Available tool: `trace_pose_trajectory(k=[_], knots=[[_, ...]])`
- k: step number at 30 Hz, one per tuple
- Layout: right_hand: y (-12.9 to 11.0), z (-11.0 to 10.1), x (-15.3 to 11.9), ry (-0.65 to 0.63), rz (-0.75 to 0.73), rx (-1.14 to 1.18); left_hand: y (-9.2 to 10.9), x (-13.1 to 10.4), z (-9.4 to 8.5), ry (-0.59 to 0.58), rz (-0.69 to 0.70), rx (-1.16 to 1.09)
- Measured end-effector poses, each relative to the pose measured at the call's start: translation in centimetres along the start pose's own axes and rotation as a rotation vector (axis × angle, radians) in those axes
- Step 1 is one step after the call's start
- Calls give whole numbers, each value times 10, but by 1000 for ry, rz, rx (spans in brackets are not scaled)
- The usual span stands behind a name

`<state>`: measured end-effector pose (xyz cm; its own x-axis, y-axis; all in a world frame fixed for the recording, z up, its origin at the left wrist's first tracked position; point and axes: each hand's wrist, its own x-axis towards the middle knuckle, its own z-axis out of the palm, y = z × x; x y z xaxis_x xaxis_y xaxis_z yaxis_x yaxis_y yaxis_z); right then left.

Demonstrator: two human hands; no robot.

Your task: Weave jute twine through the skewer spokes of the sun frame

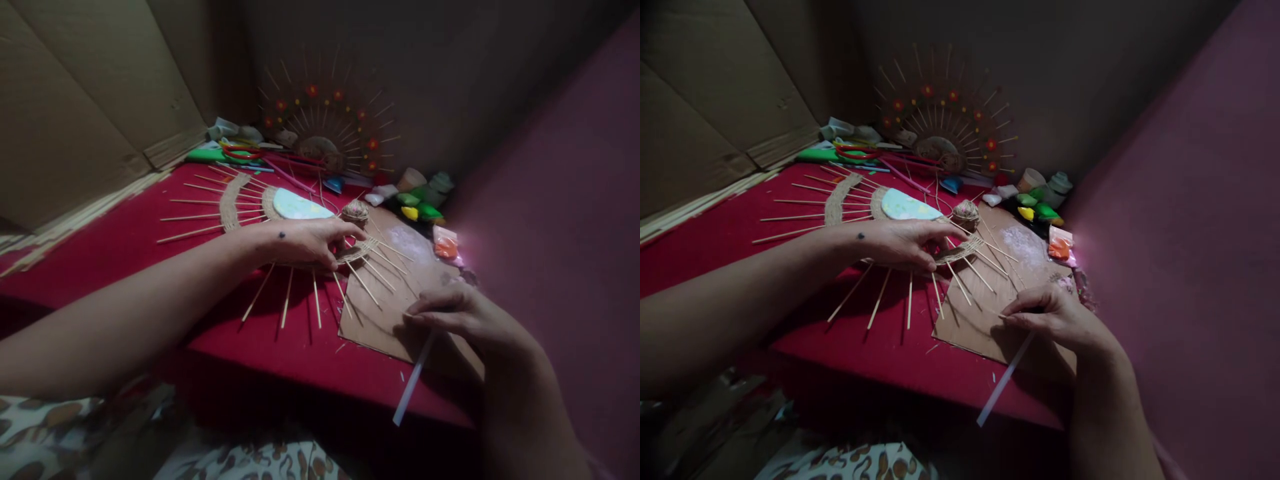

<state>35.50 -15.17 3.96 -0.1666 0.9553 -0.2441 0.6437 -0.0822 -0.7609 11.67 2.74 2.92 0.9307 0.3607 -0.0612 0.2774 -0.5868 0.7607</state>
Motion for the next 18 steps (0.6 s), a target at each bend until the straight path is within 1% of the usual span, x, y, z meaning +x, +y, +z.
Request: trace_pose_trajectory(k=[3, 7, 10, 12, 14, 16, 18], knots=[[0, 0, -2, -36, -43, 4, -4, 1, -1, -28, -3, 60], [1, 0, 2, -98, -37, -64, -6, 2, -2, -41, 12, 110], [2, 1, 5, -133, -56, -81, -5, 2, -9, -57, -21, 88], [3, 2, 5, -175, -75, -68, -3, 0, -17, -7, -37, 36], [2, 3, 5, -198, -79, -39, 0, -6, -28, 88, -56, 8], [0, 3, 4, -148, -96, -29, 3, -16, -38, 158, -91, 40], [-4, 5, 3, -14, -148, -90, 3, -28, -48, 196, -122, 130]])
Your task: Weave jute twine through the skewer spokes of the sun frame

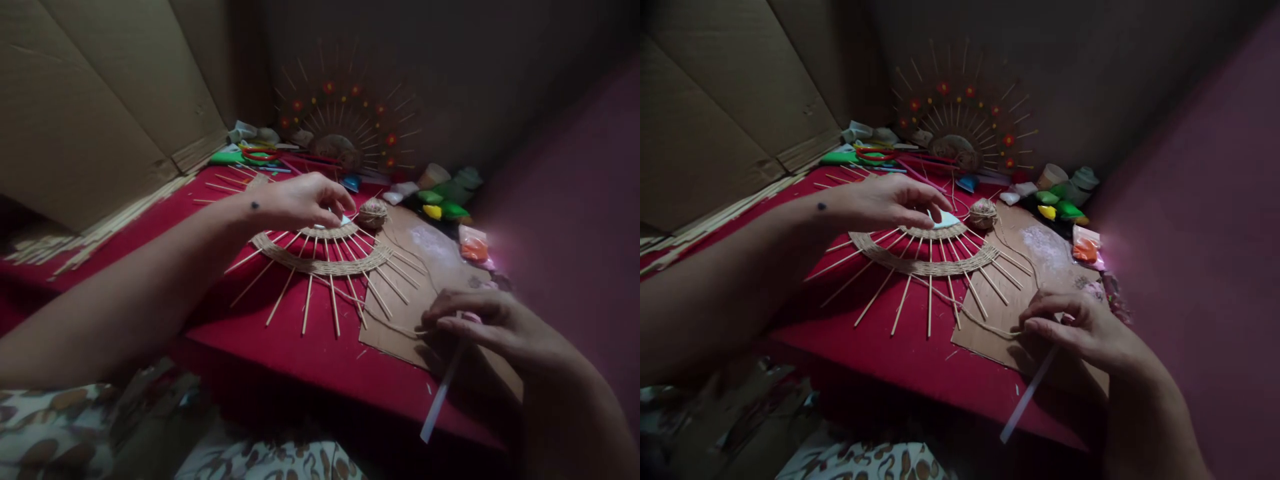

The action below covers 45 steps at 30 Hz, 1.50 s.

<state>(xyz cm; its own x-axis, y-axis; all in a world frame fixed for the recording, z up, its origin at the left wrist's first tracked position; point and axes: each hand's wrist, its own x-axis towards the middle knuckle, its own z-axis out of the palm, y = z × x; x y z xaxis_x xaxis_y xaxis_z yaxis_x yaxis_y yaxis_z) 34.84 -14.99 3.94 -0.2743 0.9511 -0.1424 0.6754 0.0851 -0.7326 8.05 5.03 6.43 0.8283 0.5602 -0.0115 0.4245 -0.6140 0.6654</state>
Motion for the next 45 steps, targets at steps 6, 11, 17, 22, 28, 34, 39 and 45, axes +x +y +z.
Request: trace_pose_trajectory(k=[6, 11, 17, 22, 28, 34, 39, 45], knots=[[-29, 17, 21, 310, -184, -260, -34, -24, -21, 103, -86, 105], [-54, 56, 64, 172, -144, -396, -67, -35, -18, 171, -150, 13], [-53, 85, 97, 110, 49, -594, -76, -44, -15, 90, -113, -52], [-43, 87, 98, 124, 72, -549, -76, -48, -24, -173, -48, 53], [-47, 86, 93, 85, 15, -464, -68, -51, -28, -338, 72, 286], [-55, 83, 86, 27, -1, -398, -66, -49, -18, -338, 68, 377], [-59, 81, 83, -21, 21, -422, -73, -47, -14, -326, 126, 365], [-59, 83, 75, -73, 12, -496, -78, -47, -13, -301, 116, 320]])
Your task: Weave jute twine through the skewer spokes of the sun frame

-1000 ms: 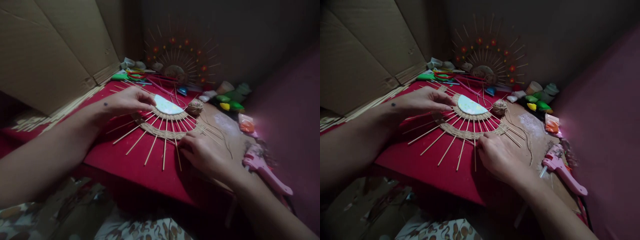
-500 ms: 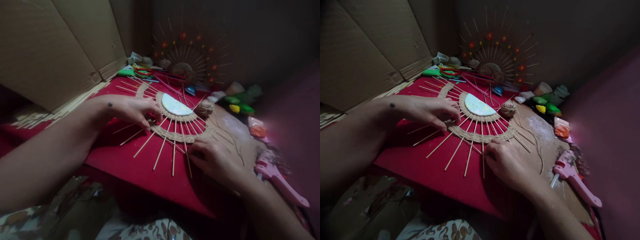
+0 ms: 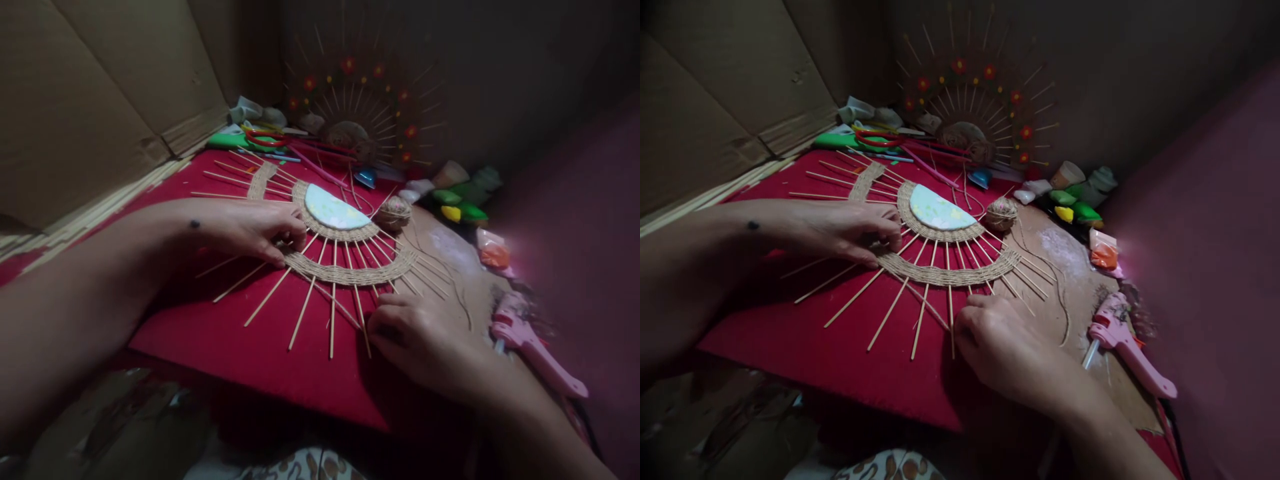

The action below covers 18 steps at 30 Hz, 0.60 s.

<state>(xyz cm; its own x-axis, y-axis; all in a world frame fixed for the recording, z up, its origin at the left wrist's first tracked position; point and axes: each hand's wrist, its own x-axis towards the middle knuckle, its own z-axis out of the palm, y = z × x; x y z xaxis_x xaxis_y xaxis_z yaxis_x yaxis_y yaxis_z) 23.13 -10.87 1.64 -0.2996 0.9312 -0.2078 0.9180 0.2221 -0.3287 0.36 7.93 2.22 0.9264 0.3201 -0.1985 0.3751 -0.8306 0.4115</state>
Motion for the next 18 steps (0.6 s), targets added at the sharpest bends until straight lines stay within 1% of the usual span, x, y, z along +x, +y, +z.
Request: trace_pose_trajectory(k=[3, 7, 13, 18], knots=[[-2, 0, -4, -50, 28, -23, 0, -1, 1, 12, -11, -37], [-6, -4, -6, -71, 41, -6, 5, -3, -1, 39, -43, -72], [-7, -9, -5, -107, 12, 20, 11, -3, -4, -22, -85, -60], [-4, -5, -6, -69, -17, 7, 12, -1, -4, -44, -114, -7]])
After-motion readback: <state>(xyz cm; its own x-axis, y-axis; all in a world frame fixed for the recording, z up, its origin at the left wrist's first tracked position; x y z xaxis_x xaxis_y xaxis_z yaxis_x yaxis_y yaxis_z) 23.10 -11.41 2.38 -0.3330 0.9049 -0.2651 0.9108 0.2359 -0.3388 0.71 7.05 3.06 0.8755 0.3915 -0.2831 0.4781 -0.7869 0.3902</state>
